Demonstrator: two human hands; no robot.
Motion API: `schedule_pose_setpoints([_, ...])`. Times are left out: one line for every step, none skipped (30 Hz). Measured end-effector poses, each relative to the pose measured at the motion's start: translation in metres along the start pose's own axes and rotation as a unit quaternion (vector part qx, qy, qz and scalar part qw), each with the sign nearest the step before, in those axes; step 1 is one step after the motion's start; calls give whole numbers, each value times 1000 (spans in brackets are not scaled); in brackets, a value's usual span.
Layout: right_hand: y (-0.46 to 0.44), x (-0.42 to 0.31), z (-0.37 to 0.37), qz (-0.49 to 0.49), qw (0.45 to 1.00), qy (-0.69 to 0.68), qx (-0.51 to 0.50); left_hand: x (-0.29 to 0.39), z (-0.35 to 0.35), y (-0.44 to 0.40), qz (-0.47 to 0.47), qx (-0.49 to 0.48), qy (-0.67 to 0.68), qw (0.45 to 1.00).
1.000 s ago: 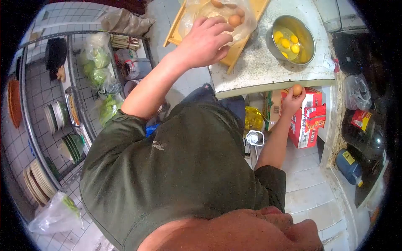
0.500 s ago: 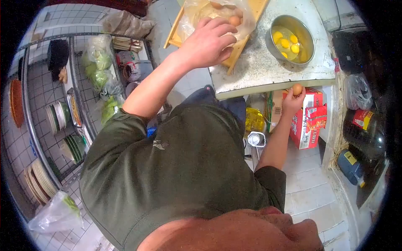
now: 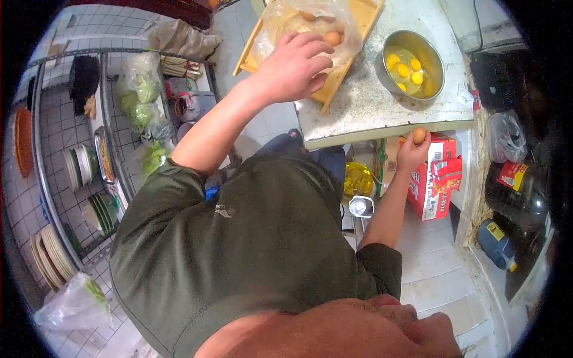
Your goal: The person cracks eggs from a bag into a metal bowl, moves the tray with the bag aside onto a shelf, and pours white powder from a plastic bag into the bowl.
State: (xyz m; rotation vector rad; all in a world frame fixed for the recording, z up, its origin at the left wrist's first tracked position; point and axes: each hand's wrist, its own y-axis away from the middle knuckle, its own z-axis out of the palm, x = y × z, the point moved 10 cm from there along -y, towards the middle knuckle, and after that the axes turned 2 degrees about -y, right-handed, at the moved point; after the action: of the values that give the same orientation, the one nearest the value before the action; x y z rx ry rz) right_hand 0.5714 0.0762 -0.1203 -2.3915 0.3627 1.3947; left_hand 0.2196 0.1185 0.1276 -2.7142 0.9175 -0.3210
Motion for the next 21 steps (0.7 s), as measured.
schedule_pose_setpoints([-1,1,0,-13,1000,14,-2,0,1,0,0,-7,2,1000])
schedule_pose_setpoints([0,2,-1,-26,999,29,-5,-1,3,0,-1,-13,6,1000])
schedule_pose_setpoints([0,0,-1,-4,1000,10,0,-2,4,1,-3,-20,8,1000])
schedule_pose_setpoints([2,-9,-2,19,1000,-8,4,-1,4,1,-2,-22,8,1000])
schedule_pose_setpoints([3,-11,-3,42,999,-27,9,0,4,0,-1,-24,8,1000])
schedule_pose_setpoints([3,-13,-5,20,1000,2,3,2,4,-1,0,-25,7,1000])
schedule_pose_setpoints([1,-13,-6,-2,1000,30,-3,3,5,-1,-1,-25,8,1000])
schedule_pose_setpoints([-1,-15,-5,-26,998,57,-8,2,5,-1,-1,-24,6,1000])
schedule_pose_setpoints([-2,-19,-9,-3,1000,8,6,2,5,-1,-3,-25,5,1000])
schedule_pose_setpoints([-1,-28,-14,22,999,-41,19,3,5,-1,0,-25,4,1000])
schedule_pose_setpoints([-2,-31,-15,45,994,-92,32,3,4,-2,3,-24,1,1000])
schedule_pose_setpoints([-3,-29,-12,23,999,-30,17,3,4,-3,8,-24,-2,1000])
schedule_pose_setpoints([-5,-17,-10,2,999,34,2,3,4,-3,6,-24,2,1000])
schedule_pose_setpoints([-5,-5,-8,-19,995,98,-14,3,5,-4,4,-23,7,1000])
schedule_pose_setpoints([-5,-6,1,-37,994,93,-39,3,6,-5,3,-22,12,1000])
schedule_pose_setpoints([-6,0,-4,-6,999,39,-21,5,6,-6,9,-21,14,1000])
schedule_pose_setpoints([-7,7,-6,24,1000,-18,-4,6,6,-8,14,-21,13,1000])
schedule_pose_setpoints([-7,0,-9,55,996,-73,12,8,7,-8,18,-22,14,1000])
schedule_pose_setpoints([-6,-17,-12,81,982,-170,25,10,7,-10,22,-13,23,999])
schedule_pose_setpoints([-12,-23,-14,126,963,-238,13,12,6,-13,27,-3,31,999])
schedule_pose_setpoints([-16,-30,-16,169,938,-304,1,14,6,-18,32,8,39,999])
